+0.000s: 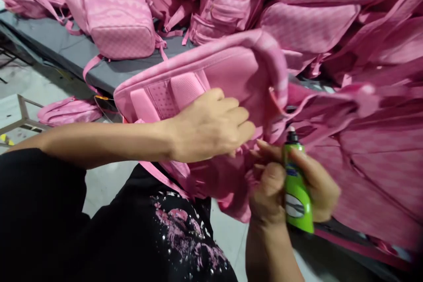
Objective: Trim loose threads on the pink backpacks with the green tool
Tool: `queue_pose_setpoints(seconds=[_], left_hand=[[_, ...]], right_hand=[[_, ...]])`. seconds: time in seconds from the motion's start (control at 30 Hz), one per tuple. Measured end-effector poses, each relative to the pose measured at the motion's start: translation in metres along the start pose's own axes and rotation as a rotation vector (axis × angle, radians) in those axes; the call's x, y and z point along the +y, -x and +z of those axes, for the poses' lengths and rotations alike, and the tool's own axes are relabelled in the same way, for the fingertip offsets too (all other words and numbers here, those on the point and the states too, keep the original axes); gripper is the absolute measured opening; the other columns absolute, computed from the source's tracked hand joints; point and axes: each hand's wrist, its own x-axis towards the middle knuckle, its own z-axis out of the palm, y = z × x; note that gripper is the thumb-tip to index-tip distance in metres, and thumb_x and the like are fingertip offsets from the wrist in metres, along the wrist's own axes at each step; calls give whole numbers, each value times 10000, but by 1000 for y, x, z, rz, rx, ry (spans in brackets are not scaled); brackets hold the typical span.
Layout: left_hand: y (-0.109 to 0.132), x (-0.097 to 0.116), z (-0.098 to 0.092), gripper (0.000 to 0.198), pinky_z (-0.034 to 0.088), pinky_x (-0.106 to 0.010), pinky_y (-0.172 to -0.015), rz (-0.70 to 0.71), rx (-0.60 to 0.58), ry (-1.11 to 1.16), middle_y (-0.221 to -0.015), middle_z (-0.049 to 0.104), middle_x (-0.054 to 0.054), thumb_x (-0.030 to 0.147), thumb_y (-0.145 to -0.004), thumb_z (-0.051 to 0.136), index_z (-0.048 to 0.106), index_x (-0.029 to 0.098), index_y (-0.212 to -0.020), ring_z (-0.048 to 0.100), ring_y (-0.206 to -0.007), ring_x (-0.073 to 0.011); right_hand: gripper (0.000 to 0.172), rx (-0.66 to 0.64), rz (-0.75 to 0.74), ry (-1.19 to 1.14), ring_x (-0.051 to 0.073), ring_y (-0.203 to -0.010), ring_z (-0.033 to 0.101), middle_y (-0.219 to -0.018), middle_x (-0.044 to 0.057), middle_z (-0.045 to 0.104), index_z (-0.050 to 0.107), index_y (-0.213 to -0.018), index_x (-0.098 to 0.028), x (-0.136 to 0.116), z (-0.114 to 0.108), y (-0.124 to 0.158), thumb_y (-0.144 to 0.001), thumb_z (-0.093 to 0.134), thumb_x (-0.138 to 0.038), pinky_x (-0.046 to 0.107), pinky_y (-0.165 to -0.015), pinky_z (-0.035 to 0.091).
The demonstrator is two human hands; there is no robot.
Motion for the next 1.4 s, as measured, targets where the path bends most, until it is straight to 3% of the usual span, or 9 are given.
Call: queue_pose_setpoints(seconds=[0.1, 0.33, 0.5, 0.6, 0.77, 0.87, 1.07, 1.23, 1.4], left_hand=[[3, 13, -8, 336, 402, -366, -699, -180, -47, 107, -842, 682, -62, 475, -982, 547, 669, 163, -997, 633, -849, -225], [32, 7, 69, 196, 485, -342, -778, -320, -217, 316, -1005, 716, -78, 316, -967, 592, 672, 156, -1047, 654, -944, -216], [22, -21, 77, 514, 389, -476, -1024, -387, 1, 138, -1433, 550, -137, 336, -944, 615, 503, 239, -1436, 481, -1307, -312], [5, -38, 89, 884, 397, -451, -972, -401, -180, 205, -1368, 596, -155, 368, -857, 717, 251, 231, -1595, 532, -1222, -329], [-23, -55, 122, 924, 379, -416, -930, -438, -350, 225, -1266, 661, -144, 374, -850, 716, 213, 221, -1610, 572, -1138, -322], [-32, -61, 137, 987, 378, -414, -928, -400, -391, 268, -1322, 635, -138, 418, -813, 760, 211, 231, -1611, 563, -1154, -335], [-29, -64, 154, 1017, 378, -414, -952, -292, -380, 263, -1388, 583, -142, 455, -810, 752, 175, 237, -1618, 524, -1195, -343], [-18, -56, 152, 1258, 327, -586, -1085, -199, -346, 178, -1601, 325, -238, 580, -720, 781, 34, 126, -1624, 369, -1383, -426], [-22, -49, 150, 1328, 207, -726, -1132, -237, -478, 101, -1674, 111, -241, 513, -655, 869, 27, 186, -1628, 185, -1503, -466]], right_hand=[[322, -22, -337, 1, 253, -936, 753, -1080, 32, 768, 662, -1203, -312, -4, -8, -15, -883, 683, -280, 464, -835, 625], [320, -351, -591, 168, 245, -961, 743, -1063, 84, 776, 657, -1195, -247, 55, 16, -14, -883, 627, -183, 414, -837, 616], [332, -358, -583, 207, 247, -979, 722, -1066, 77, 766, 639, -1206, -257, 64, 27, -7, -877, 634, -218, 422, -866, 603], [349, -406, -589, 235, 260, -1029, 702, -1111, 95, 754, 631, -1235, -243, 64, 41, -11, -886, 643, -229, 427, -881, 597], [273, -266, -349, 238, 236, -982, 711, -1079, 81, 747, 614, -1207, -238, 77, 69, -16, -947, 605, -322, 412, -868, 592], [227, -262, -250, 173, 217, -946, 723, -1035, 50, 742, 610, -1180, -256, 77, 64, -6, -958, 589, -300, 403, -851, 604], [308, -391, -378, 191, 242, -1001, 723, -1028, 65, 736, 597, -1224, -260, 67, 44, 9, -923, 655, -228, 418, -866, 618], [281, -449, -274, 149, 248, -1052, 703, -1103, 80, 727, 598, -1235, -273, 85, 45, 0, -956, 617, -296, 443, -899, 607], [299, -441, -173, 133, 260, -1115, 682, -1162, 97, 708, 595, -1247, -265, 88, 44, 1, -951, 628, -295, 475, -944, 586]])
